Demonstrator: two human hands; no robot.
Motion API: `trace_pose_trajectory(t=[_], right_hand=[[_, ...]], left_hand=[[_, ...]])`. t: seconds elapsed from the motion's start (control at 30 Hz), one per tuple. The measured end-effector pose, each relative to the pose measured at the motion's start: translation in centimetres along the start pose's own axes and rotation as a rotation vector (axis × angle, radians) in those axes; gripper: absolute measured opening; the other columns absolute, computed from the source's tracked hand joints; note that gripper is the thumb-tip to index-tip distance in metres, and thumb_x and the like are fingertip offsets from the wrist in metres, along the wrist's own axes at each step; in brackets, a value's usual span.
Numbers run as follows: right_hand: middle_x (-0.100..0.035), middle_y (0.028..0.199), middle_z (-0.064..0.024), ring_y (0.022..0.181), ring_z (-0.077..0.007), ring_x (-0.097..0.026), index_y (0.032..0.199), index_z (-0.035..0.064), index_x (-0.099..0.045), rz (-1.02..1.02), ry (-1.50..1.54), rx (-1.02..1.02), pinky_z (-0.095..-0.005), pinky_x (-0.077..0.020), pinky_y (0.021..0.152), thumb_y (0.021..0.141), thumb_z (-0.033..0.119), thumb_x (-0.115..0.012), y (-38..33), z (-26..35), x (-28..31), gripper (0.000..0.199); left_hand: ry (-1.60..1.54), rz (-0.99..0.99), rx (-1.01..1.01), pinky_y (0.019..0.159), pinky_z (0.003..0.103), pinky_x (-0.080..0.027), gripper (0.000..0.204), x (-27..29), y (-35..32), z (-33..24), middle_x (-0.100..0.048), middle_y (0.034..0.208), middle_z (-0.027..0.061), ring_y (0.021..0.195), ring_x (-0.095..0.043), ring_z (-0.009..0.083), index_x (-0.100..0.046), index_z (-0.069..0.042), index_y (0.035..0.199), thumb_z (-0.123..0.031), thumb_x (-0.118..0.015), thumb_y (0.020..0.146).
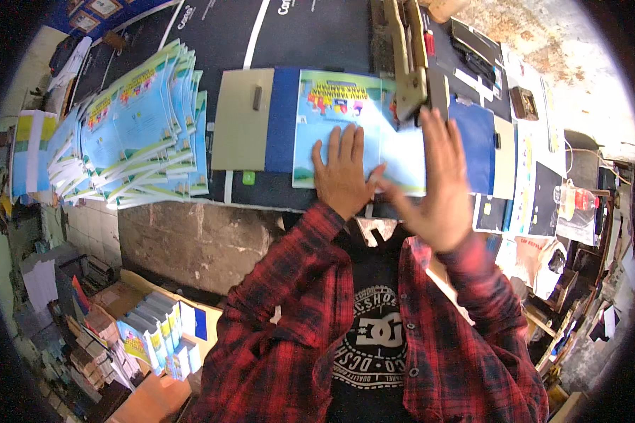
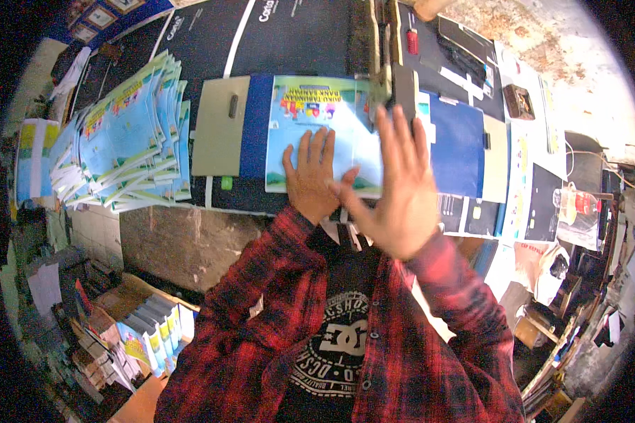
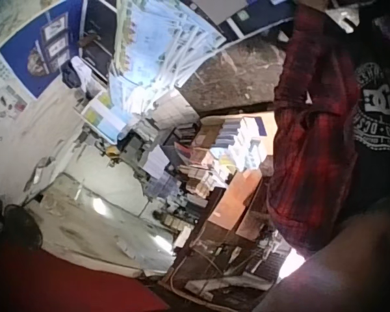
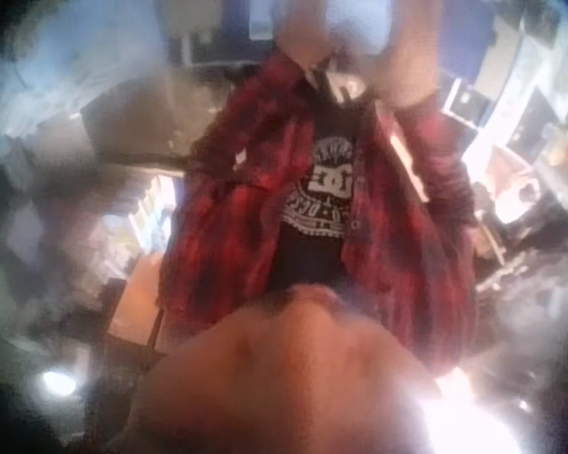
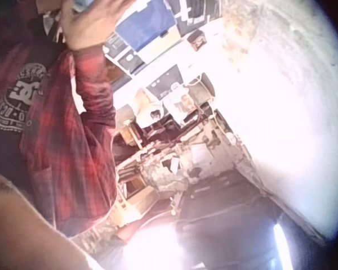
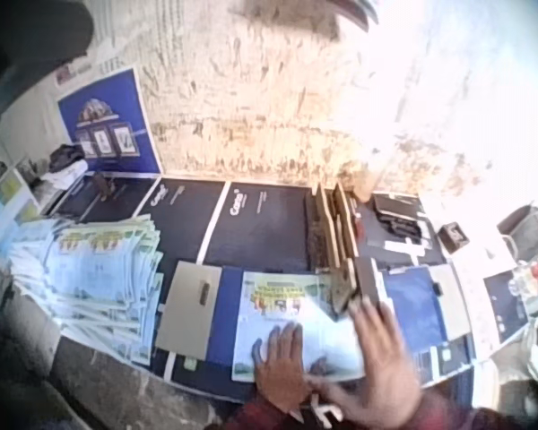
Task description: The person operates a manual book binding machine to staple and fold printed booklets. They place a folded sheet into the machine, pull the lever to secure the spine, and then remove the finished booklet to place it on a stack.
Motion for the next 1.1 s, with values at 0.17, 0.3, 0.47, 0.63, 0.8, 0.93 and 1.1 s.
trace_pose_trajectory(t=[0.17, 0.3, 0.47, 0.63, 0.8, 0.93, 1.1], right_hand=[[-0.053, 0.135, -0.0254, 0.123, -0.0366, -0.055, 0.145, 0.0037, -0.04, -0.042, 0.971, -0.514, -0.0439, -0.041, 0.106, 0.095, 0.025, -0.058, 5.1, -9.0, 5.8, 0.058], [-0.049, 0.14, -0.0258, 0.127, -0.0354, -0.053, 0.148, 0.0072, -0.037, -0.017, 0.104, -0.296, -0.0388, -0.043, 0.105, 0.092, 0.016, -0.06, -2.6, -24.0, -2.2, 0.061], [-0.042, 0.147, -0.0246, 0.137, -0.0365, -0.04, 0.149, -0.0013, -0.029, -0.108, 0.326, -0.27, -0.0403, -0.0309, 0.114, 0.091, 0.016, -0.063, -6.8, -19.9, -7.7, 0.069], [-0.047, 0.141, -0.0258, 0.13, -0.0289, -0.047, 0.152, 0.0021, -0.025, -0.262, 0.715, -0.591, -0.0401, -0.0337, 0.11, 0.1, 0.021, -0.056, -12.3, -21.3, -2.8, 0.063], [-0.052, 0.135, -0.0258, 0.123, -0.0281, -0.052, 0.152, 0.0025, -0.026, -0.485, 0.638, -0.663, -0.0385, -0.0367, 0.107, 0.101, 0.024, -0.056, -23.5, -26.1, 3.6, 0.063], [-0.055, 0.131, -0.0249, 0.121, -0.0277, -0.054, 0.15, 0.0001, -0.028, -0.476, 0.654, -0.727, -0.0382, -0.0392, 0.105, 0.101, 0.023, -0.056, -29.6, -25.2, 2.0, 0.061], [-0.056, 0.13, -0.0255, 0.121, -0.0283, -0.054, 0.149, 0.0002, -0.03, -0.473, 0.679, -0.866, -0.0382, -0.0411, 0.104, 0.1, 0.025, -0.058, -36.9, -23.4, 0.2, 0.062]], left_hand=[[-0.129, -0.048, 0.062, 0.101, 0.055, -0.031, 0.065, 2.2, 1.2, 1.9, -0.05, 0.134, 0.015, 0.127, -0.043, 0.0313, -0.052, -0.001, 0.131, -0.047, -0.064, 0.086], [0.0, -0.088, 0.312, 0.09, 0.053, -0.04, 0.056, 4.8, 3.1, 5.7, -0.055, 0.121, 0.0174, 0.115, -0.05, 0.032, -0.059, -0.001, 0.118, -0.044, -0.07, 0.084], [-0.592, -0.18, 0.503, 0.077, 0.038, -0.048, 0.037, 3.8, 1.7, 12.9, -0.065, 0.093, 0.0116, 0.087, -0.062, 0.0228, -0.062, 0.0, 0.103, -0.027, -0.077, 0.083], [-1.1, -0.176, 0.483, 0.065, 0.026, -0.05, 0.019, 9.4, 3.4, 17.6, -0.069, 0.086, 0.0045, 0.076, -0.063, 0.0097, -0.063, -0.001, 0.1, -0.011, -0.073, 0.087], [-0.494, -0.318, 0.324, 0.079, 0.028, -0.052, 0.043, 27.4, 6.8, 33.8, -0.07, 0.102, 0.0083, 0.087, -0.063, 0.0123, -0.066, 0.001, 0.117, -0.028, -0.074, 0.087], [0.386, -0.687, 0.635, 0.09, 0.039, -0.05, 0.073, 52.2, 0.4, 52.2, -0.073, 0.104, 0.0174, 0.1, -0.069, 0.0306, -0.067, -0.002, 0.118, -0.062, -0.072, 0.076], [0.154, -0.762, 0.795, 0.097, 0.041, -0.046, 0.07, 57.6, -4.5, 52.5, -0.068, 0.115, 0.0225, 0.11, -0.063, 0.0331, -0.066, 0.001, 0.12, -0.058, -0.07, 0.081]])
Point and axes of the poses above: each hand's wrist, its own y-axis towards the middle knuckle, its own x-axis out of the back of the hand, z = x × y, the point moved 8 cm from there along y, towards the middle knuckle
